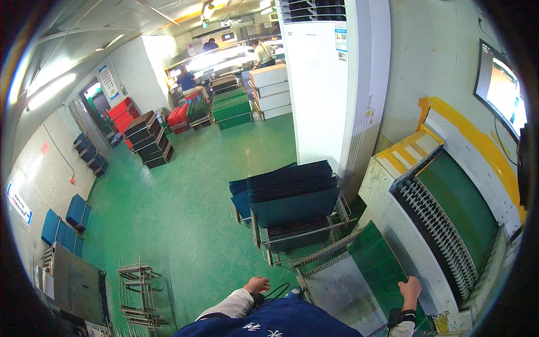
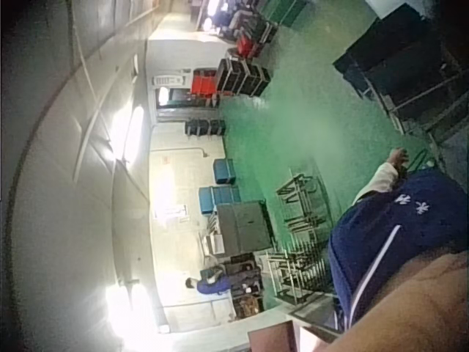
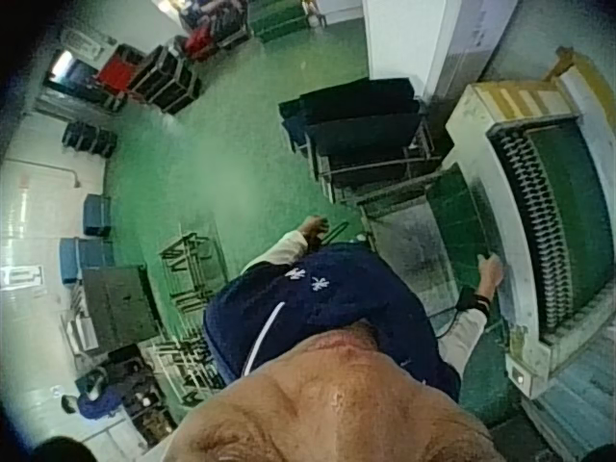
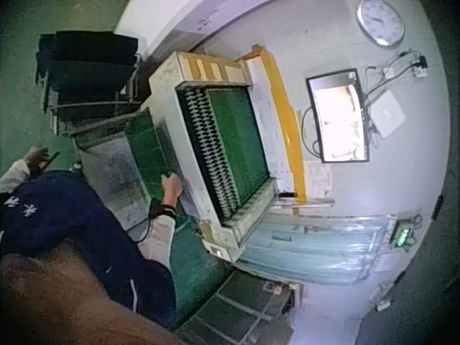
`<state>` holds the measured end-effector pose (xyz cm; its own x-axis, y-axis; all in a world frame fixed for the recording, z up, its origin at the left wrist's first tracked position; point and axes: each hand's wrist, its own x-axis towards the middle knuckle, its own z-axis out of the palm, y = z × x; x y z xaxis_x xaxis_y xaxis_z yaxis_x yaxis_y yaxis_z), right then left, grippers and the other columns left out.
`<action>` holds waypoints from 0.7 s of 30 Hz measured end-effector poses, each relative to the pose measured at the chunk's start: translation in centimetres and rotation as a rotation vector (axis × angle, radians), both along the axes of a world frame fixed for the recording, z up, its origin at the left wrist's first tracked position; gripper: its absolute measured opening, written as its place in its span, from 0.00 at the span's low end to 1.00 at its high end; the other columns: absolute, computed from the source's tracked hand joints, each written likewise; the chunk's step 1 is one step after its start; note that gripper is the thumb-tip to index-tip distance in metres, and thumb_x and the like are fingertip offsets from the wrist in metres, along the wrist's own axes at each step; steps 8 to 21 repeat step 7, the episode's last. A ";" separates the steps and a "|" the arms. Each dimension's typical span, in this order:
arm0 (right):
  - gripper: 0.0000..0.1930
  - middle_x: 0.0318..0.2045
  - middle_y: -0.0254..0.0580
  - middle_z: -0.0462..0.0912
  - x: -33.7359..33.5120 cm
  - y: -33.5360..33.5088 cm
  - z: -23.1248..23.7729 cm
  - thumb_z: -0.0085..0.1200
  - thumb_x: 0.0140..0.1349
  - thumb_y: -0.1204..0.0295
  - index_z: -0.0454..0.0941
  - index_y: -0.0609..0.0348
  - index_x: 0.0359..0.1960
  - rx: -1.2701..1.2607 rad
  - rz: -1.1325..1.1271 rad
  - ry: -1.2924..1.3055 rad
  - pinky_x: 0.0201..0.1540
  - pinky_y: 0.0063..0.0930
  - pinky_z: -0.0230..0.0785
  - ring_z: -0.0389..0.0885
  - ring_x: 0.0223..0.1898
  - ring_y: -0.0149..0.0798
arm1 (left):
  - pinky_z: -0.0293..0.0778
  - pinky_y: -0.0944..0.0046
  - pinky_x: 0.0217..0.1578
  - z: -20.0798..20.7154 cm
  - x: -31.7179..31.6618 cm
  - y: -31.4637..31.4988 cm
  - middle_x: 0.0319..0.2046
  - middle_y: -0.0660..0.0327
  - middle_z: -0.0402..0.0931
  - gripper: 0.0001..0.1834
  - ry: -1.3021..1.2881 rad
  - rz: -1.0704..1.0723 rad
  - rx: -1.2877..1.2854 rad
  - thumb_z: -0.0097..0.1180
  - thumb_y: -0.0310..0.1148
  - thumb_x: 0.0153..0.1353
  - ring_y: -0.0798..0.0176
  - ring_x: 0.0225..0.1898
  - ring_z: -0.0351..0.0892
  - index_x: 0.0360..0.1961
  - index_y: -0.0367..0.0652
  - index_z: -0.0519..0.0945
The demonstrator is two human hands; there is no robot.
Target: Loading green circuit boards into a machine for processing or testing.
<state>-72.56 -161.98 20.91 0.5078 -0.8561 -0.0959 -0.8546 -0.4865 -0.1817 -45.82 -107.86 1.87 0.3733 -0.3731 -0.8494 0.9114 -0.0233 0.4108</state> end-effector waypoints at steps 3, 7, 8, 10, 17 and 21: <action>0.19 0.34 0.51 0.80 -0.3 -0.2 -0.4 0.62 0.37 0.64 0.81 0.58 0.34 -0.022 0.004 -0.006 0.43 0.40 0.70 0.78 0.40 0.50 | 0.73 0.62 0.28 1.0 -0.4 -1.0 0.39 0.54 0.74 0.18 -0.098 -0.073 0.182 0.53 0.37 0.58 0.58 0.32 0.76 0.47 0.38 0.70; 0.22 0.38 0.50 0.80 0.1 -0.2 0.1 0.63 0.41 0.61 0.79 0.58 0.39 0.021 0.033 0.049 0.45 0.39 0.69 0.78 0.42 0.49 | 0.74 0.60 0.29 0.2 -0.1 -0.2 0.39 0.54 0.74 0.19 -0.042 -0.049 0.137 0.53 0.38 0.58 0.56 0.33 0.76 0.47 0.39 0.70; 0.22 0.38 0.50 0.80 0.1 -0.2 0.1 0.63 0.41 0.61 0.79 0.58 0.39 0.021 0.033 0.049 0.45 0.39 0.69 0.78 0.42 0.49 | 0.74 0.60 0.29 0.2 -0.1 -0.2 0.39 0.54 0.74 0.19 -0.042 -0.049 0.137 0.53 0.38 0.58 0.56 0.33 0.76 0.47 0.39 0.70; 0.22 0.38 0.50 0.80 0.1 -0.2 0.1 0.63 0.41 0.61 0.79 0.58 0.39 0.021 0.033 0.049 0.45 0.39 0.69 0.78 0.42 0.49 | 0.74 0.60 0.29 0.2 -0.1 -0.2 0.39 0.54 0.74 0.19 -0.042 -0.049 0.137 0.53 0.38 0.58 0.56 0.33 0.76 0.47 0.39 0.70; 0.22 0.38 0.50 0.80 0.1 -0.2 0.1 0.63 0.41 0.61 0.79 0.58 0.39 0.021 0.033 0.049 0.45 0.39 0.69 0.78 0.42 0.49 | 0.74 0.60 0.29 0.2 -0.1 -0.2 0.39 0.54 0.74 0.19 -0.042 -0.049 0.137 0.53 0.38 0.58 0.56 0.33 0.76 0.47 0.39 0.70; 0.22 0.38 0.50 0.80 0.1 -0.2 0.1 0.63 0.41 0.61 0.79 0.58 0.39 0.021 0.033 0.049 0.45 0.39 0.69 0.78 0.42 0.49 | 0.74 0.60 0.29 0.2 -0.1 -0.2 0.39 0.54 0.74 0.19 -0.042 -0.049 0.137 0.53 0.38 0.58 0.56 0.33 0.76 0.47 0.39 0.70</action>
